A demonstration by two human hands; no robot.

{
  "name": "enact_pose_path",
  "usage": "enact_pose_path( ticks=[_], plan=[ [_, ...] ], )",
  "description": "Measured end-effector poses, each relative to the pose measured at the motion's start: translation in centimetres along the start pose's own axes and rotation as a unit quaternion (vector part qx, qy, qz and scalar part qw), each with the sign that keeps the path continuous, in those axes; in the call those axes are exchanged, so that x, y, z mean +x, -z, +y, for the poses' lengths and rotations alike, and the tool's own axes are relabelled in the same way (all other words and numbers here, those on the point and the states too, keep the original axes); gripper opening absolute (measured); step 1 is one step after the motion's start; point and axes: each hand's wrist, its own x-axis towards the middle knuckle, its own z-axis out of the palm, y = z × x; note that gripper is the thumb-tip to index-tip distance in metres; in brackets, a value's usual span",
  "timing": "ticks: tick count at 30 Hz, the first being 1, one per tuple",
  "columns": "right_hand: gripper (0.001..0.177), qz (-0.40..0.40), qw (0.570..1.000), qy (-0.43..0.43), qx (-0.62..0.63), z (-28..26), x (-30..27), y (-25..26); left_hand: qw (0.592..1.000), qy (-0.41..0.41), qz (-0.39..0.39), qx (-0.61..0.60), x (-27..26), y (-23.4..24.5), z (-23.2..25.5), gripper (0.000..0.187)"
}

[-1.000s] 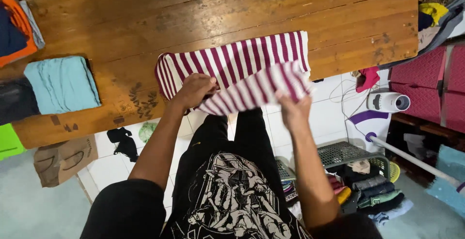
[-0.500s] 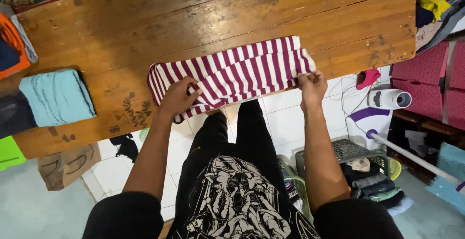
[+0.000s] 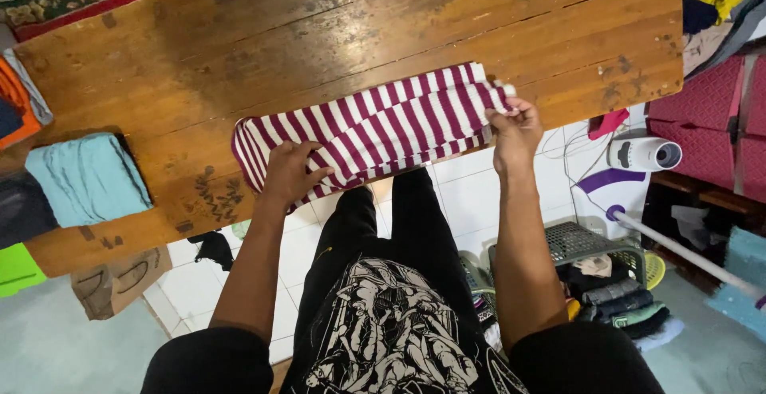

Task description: Fold t-shirts and shirts on a wooden table and place them in a storage bin.

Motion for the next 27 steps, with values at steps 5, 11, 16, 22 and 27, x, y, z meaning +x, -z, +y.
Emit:
enact_pose_path(
  ticks=[5,11,16,22,27],
  plan=[
    [0.028,0.011,1.000,0.003,0.010,0.6,0.7,-0.2,0.998,0.050,-0.042,-0.017,0.2,0.8,0.6,0.059],
    [0.015,0.038,0.997,0.030,-0.067,2.4,2.7,2.0,0.999,-0.002,-0.034,-0.011,0.0,0.3,-1.0,0.062],
    [0.015,0.030,0.997,0.074,0.006,-1.8,2.2,1.7,0.998,-0.045,-0.036,-0.036,0.5,0.2,-2.9,0.054],
    [0.025,0.019,0.995,0.065,0.068,0.2,5.2,4.9,0.996,-0.024,-0.074,-0.040,2.0,1.8,-2.7,0.040],
    [0.027,0.023,0.981,0.039,0.189,0.7,6.6,6.8,0.998,-0.007,-0.026,0.049,2.5,2.9,-2.0,0.035]
  ],
)
